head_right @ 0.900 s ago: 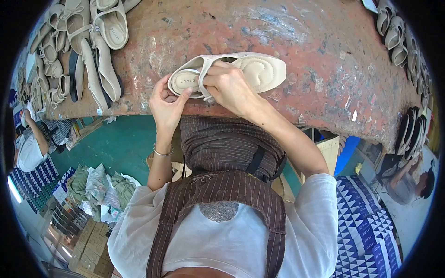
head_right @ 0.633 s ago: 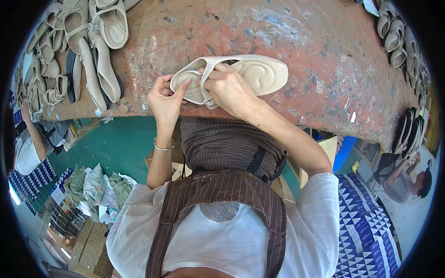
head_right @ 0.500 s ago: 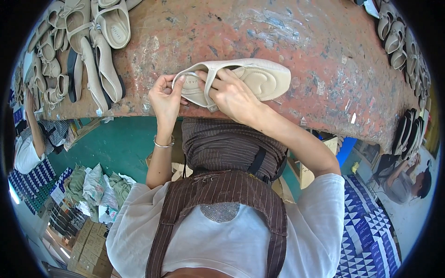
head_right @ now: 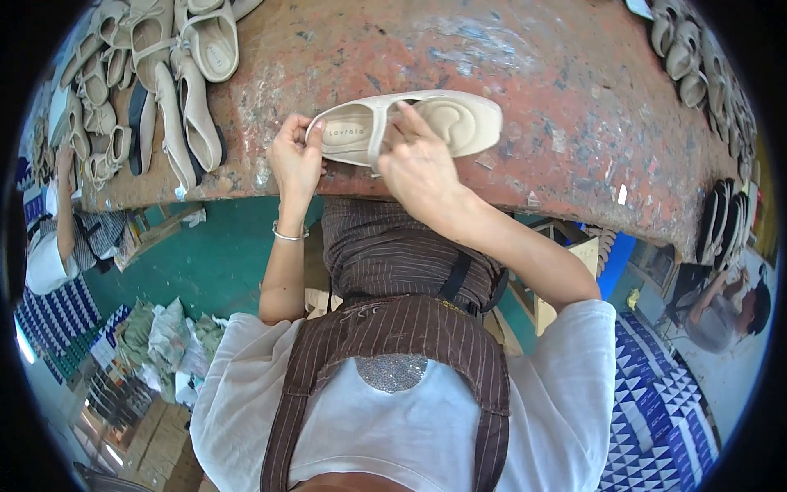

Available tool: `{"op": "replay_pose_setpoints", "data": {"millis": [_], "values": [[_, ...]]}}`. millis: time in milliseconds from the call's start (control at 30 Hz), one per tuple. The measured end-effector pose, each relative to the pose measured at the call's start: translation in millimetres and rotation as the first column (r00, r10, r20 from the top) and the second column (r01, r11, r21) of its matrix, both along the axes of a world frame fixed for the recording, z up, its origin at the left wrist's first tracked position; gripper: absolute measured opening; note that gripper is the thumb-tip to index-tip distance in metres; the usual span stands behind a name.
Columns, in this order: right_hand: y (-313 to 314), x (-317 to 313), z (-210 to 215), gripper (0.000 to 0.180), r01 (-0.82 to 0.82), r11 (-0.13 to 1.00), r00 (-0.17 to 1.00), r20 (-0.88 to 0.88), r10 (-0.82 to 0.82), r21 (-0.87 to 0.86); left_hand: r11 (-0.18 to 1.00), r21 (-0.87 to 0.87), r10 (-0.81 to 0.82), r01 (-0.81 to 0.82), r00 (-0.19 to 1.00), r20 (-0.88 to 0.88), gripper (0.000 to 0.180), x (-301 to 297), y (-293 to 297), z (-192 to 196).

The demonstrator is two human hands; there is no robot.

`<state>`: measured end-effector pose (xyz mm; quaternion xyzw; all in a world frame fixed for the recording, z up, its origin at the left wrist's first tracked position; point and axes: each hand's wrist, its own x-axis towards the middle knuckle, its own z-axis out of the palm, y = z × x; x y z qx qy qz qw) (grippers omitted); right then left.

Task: The person inserts a white insole into a beige shoe by hand, presses it down, and sets it aside before repeating the process with another shoe.

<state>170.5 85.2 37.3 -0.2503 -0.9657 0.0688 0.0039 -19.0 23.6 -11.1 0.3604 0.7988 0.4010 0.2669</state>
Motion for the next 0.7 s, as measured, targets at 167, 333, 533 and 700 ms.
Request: {"op": "replay_pose_setpoints", "data": {"millis": [167, 333, 533, 700], "values": [[35.9, 17.9, -13.2, 0.027, 0.336, 0.942, 0.825, -0.488, -0.286, 0.018, 0.988, -0.052, -0.150, 0.148, 0.989, -0.020, 0.008, 31.7, -27.7, 7.1], [95.9, 10.0, 5.8, 0.052, 0.593, 0.757, 0.564, -0.530, -0.633, -0.273, 0.933, -0.096, -0.360, 0.347, 0.907, -0.218, 0.024, 92.8, -42.7, 37.4], [-0.8, 32.9, 34.7, 0.027, 0.243, 0.946, 0.828, -0.463, -0.317, -0.213, 0.801, 0.034, -0.483, 0.597, 0.679, -0.553, 0.041, 123.7, -45.4, 39.9], [-13.5, 19.9, -6.3, 0.037, 0.321, 0.941, 0.862, -0.378, -0.337, -0.108, 0.752, -0.213, -0.641, 0.623, 0.617, -0.457, 0.062, 132.6, -38.5, 12.9]]}}
